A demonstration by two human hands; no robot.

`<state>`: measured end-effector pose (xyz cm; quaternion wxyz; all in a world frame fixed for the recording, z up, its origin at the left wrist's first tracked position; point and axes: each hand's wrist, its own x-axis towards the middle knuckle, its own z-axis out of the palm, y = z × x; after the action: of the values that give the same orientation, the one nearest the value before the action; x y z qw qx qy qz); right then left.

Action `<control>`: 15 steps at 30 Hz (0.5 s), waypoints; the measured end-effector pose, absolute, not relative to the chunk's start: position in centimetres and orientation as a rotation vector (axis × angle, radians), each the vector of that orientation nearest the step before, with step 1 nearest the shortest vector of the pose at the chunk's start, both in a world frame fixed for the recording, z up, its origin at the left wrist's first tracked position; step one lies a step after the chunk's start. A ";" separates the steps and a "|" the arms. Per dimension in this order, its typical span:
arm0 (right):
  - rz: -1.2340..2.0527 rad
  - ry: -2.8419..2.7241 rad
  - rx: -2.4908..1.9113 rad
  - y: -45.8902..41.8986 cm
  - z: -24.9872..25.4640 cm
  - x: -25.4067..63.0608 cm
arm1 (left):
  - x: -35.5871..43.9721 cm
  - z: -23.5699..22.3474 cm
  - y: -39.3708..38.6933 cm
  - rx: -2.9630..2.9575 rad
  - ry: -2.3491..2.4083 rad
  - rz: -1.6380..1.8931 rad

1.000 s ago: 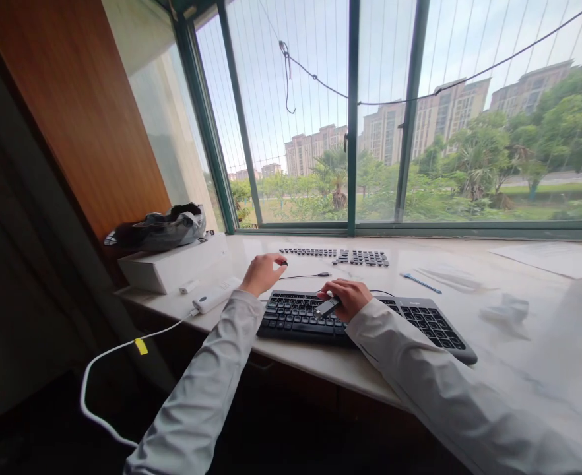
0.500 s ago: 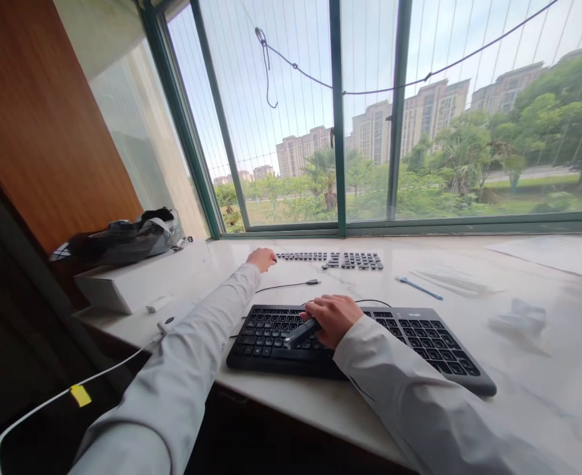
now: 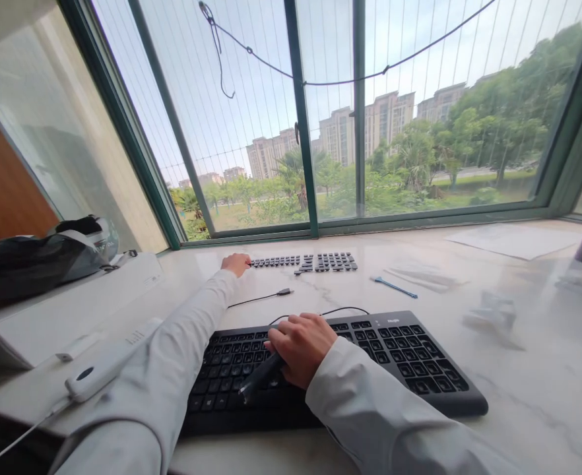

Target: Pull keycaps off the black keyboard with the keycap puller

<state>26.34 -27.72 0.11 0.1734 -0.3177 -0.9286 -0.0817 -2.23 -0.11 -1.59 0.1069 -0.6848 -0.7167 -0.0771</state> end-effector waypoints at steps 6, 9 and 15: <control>-0.252 -2.621 -0.886 -27.5 -0.3 26.3 | -2.3 -2.8 1.1 -2.013 -2.102 -0.210; -0.240 -2.620 -0.893 -27.5 -0.4 26.2 | -2.4 -2.9 1.3 -2.011 -2.107 -0.219; -0.228 -2.629 -0.891 -27.5 -0.3 26.2 | -2.5 -2.7 1.2 -1.998 -2.120 -0.241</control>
<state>26.25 -27.54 -0.32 0.1772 -0.3147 -0.9290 -0.0805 -2.52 1.21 -2.68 0.1089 -0.6796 -0.7208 -0.0821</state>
